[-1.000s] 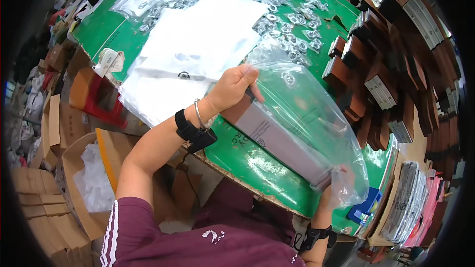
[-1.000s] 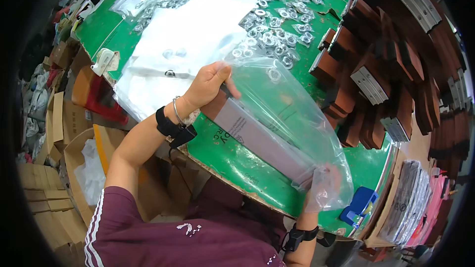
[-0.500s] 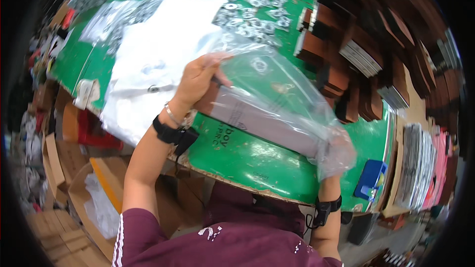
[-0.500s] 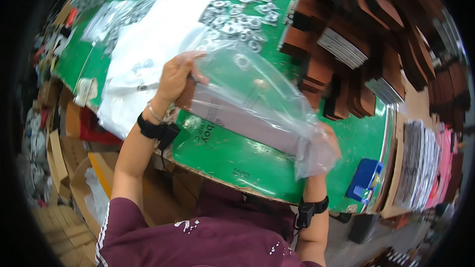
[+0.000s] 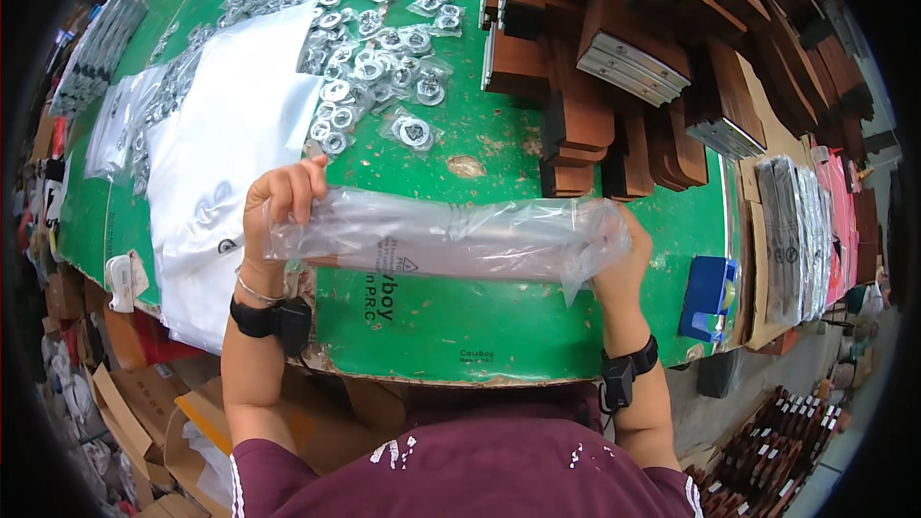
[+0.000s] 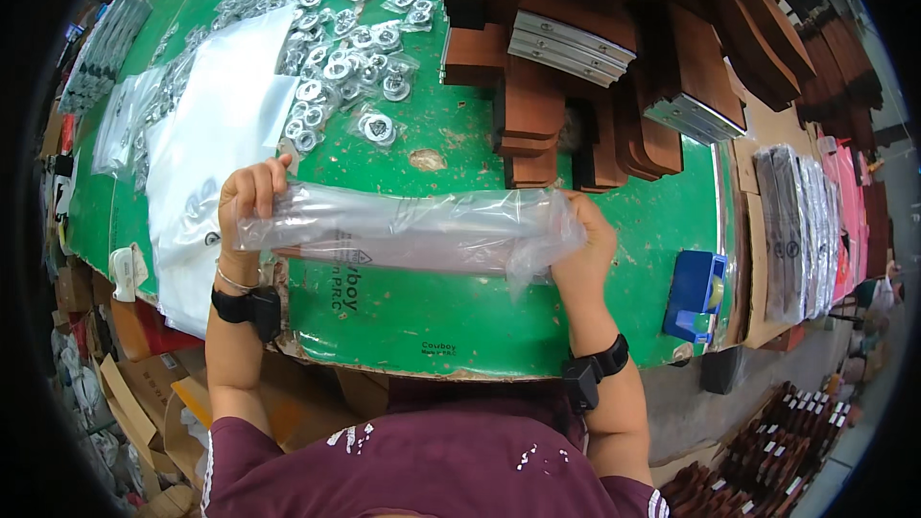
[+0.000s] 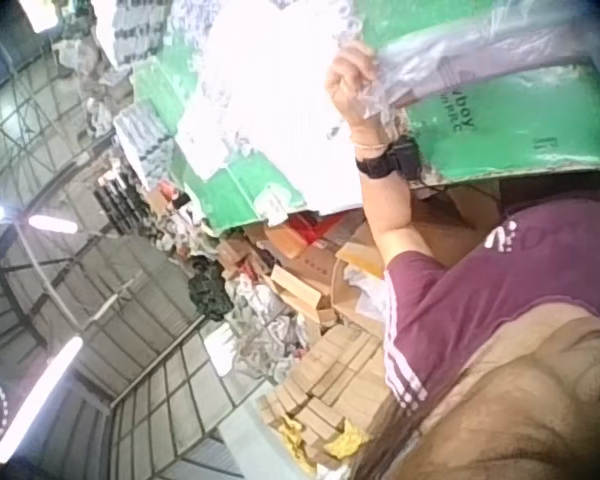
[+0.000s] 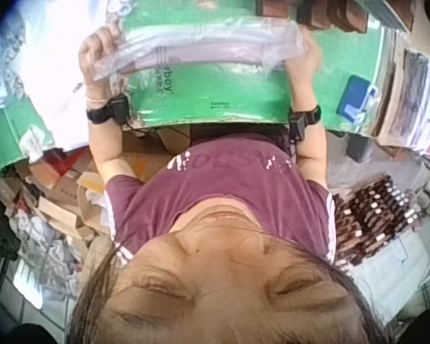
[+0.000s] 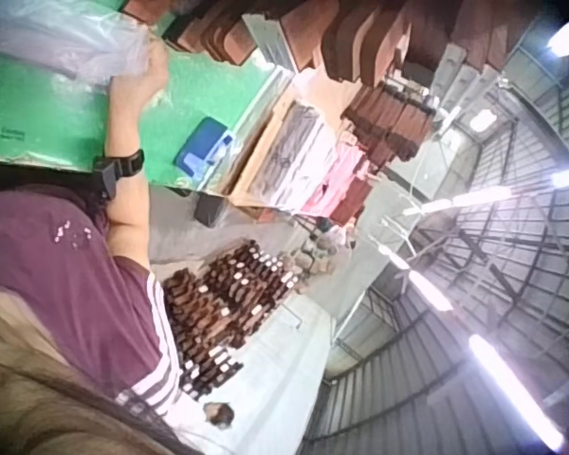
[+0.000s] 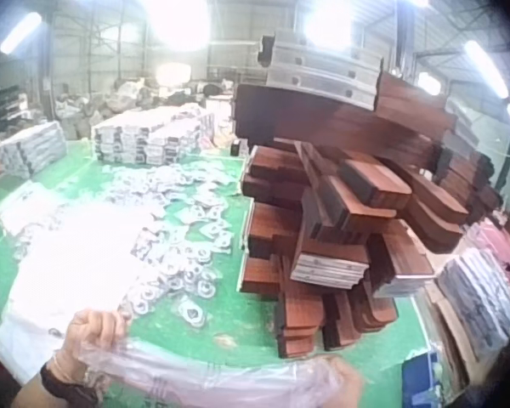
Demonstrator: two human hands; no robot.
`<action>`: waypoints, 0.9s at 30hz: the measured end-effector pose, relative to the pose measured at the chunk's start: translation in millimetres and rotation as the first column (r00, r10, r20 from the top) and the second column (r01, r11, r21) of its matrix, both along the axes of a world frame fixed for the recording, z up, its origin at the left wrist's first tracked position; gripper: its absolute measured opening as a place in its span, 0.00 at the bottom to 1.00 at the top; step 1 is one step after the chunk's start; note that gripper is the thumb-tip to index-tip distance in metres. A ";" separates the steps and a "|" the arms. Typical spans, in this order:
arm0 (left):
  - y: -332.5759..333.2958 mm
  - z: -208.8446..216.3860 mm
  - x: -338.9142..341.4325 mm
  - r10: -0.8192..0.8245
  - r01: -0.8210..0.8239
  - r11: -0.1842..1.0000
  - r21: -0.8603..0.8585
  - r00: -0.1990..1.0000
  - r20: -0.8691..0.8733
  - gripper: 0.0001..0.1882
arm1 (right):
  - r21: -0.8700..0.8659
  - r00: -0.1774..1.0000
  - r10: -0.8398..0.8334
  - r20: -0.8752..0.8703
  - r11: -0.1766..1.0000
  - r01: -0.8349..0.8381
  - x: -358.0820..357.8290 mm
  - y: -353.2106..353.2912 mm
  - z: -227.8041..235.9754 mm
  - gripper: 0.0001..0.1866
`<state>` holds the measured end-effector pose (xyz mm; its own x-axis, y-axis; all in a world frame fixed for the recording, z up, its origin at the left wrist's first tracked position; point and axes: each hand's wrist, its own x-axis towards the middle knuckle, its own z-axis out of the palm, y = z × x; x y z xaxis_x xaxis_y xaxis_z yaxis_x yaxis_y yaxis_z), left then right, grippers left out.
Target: The recorder is packaging wood furniture components into plastic bags and sealing them.
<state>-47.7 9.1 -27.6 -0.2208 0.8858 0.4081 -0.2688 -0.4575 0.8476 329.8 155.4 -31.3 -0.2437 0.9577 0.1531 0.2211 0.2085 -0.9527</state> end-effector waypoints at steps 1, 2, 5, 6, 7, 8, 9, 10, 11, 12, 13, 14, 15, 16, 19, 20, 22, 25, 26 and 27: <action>-5.4 5.7 2.7 -0.009 0.002 0.998 -0.070 0.994 -0.110 0.18 | -0.021 1.000 -0.027 -0.002 0.999 0.027 -1.3 0.1 0.9 0.07; -10.9 9.3 3.8 -0.015 0.007 0.997 -0.074 0.994 -0.105 0.18 | -0.025 0.999 -0.032 0.003 0.999 0.032 -3.5 0.0 4.1 0.07; -38.6 25.1 10.4 -0.047 -0.159 0.963 -0.219 0.701 -0.712 0.11 | -0.034 1.000 -0.030 0.011 0.999 0.030 -12.5 0.7 11.1 0.08; -47.8 24.3 17.0 -0.050 -0.158 0.962 -0.223 0.701 -0.712 0.11 | -0.018 1.000 0.000 0.005 1.000 0.000 -12.1 2.8 6.9 0.09; -56.5 23.0 22.3 0.000 -0.220 0.956 -0.195 0.664 -0.748 0.09 | -0.001 1.000 0.031 -0.001 1.000 -0.031 -12.8 4.3 3.6 0.09; -64.5 22.9 26.4 0.049 -0.280 0.946 -0.165 0.623 -0.781 0.08 | -0.003 0.999 0.032 -0.002 0.999 -0.032 -14.8 5.1 2.2 0.09; -72.7 26.1 31.1 0.051 -0.304 0.939 -0.158 0.581 -0.812 0.05 | -0.032 0.999 0.039 -0.010 0.999 -0.039 -16.3 6.1 2.7 0.09; -73.3 34.7 38.5 0.054 -0.304 0.940 -0.157 0.585 -0.809 0.05 | -0.057 0.999 0.039 -0.015 0.998 -0.040 -15.6 7.9 2.1 0.09; -72.9 48.9 48.1 0.017 -0.345 0.924 -0.162 0.462 -0.887 0.06 | -0.053 0.999 0.040 -0.010 0.998 -0.041 -13.1 9.2 -1.5 0.09; -71.5 66.4 58.1 -0.027 -0.385 0.909 -0.160 0.328 -0.944 0.09 | 0.071 0.998 0.067 0.023 0.995 -0.068 -9.7 10.8 -6.3 0.09; -71.8 81.9 67.0 -0.099 -0.408 0.890 -0.203 0.261 -0.960 0.14 | 0.192 0.994 0.089 0.059 0.976 -0.099 -8.7 11.8 -8.1 0.08; -68.8 90.9 77.3 -0.095 -0.405 0.893 -0.199 0.262 -0.960 0.14 | 0.197 0.994 0.086 0.061 0.976 -0.096 -8.1 11.9 -6.3 0.08; -66.2 99.6 89.6 -0.034 -0.401 0.908 -0.122 0.219 -0.975 0.18 | 0.249 0.994 0.070 0.082 0.964 -0.089 -9.7 9.3 -1.1 0.08; -65.0 104.9 103.0 0.026 -0.398 0.916 -0.046 0.174 -0.984 0.23 | 0.299 0.993 0.057 0.101 0.951 -0.085 -12.4 5.3 2.2 0.07; -18.3 103.8 152.5 0.065 -0.238 0.971 0.036 0.117 -0.991 0.39 | 0.354 0.991 0.062 0.115 0.930 -0.099 -14.0 4.5 1.9 0.06; 0.8 96.9 170.7 0.086 -0.209 0.976 0.059 0.124 -0.989 0.45 | 0.358 0.991 0.069 0.113 0.928 -0.106 -15.0 2.3 3.1 0.06; 33.1 74.3 197.3 0.184 -0.184 0.972 0.147 0.205 -0.961 0.50 | 0.283 0.990 0.108 0.087 0.951 -0.128 -17.2 1.7 5.5 0.06; 57.9 47.2 220.8 0.075 -0.213 0.976 -0.044 0.522 -0.850 0.52 | 0.303 0.992 0.080 0.095 0.947 -0.105 -11.2 6.3 -4.9 0.06; 60.4 39.5 222.3 0.081 -0.211 0.977 -0.035 0.518 -0.851 0.52 | 0.312 0.993 0.077 0.091 0.945 -0.102 -10.5 10.2 -8.2 0.06; 59.0 34.5 222.4 0.078 -0.238 0.970 -0.050 0.498 -0.864 0.52 | 0.276 0.993 0.112 0.046 0.953 -0.121 -10.6 11.9 -10.6 0.06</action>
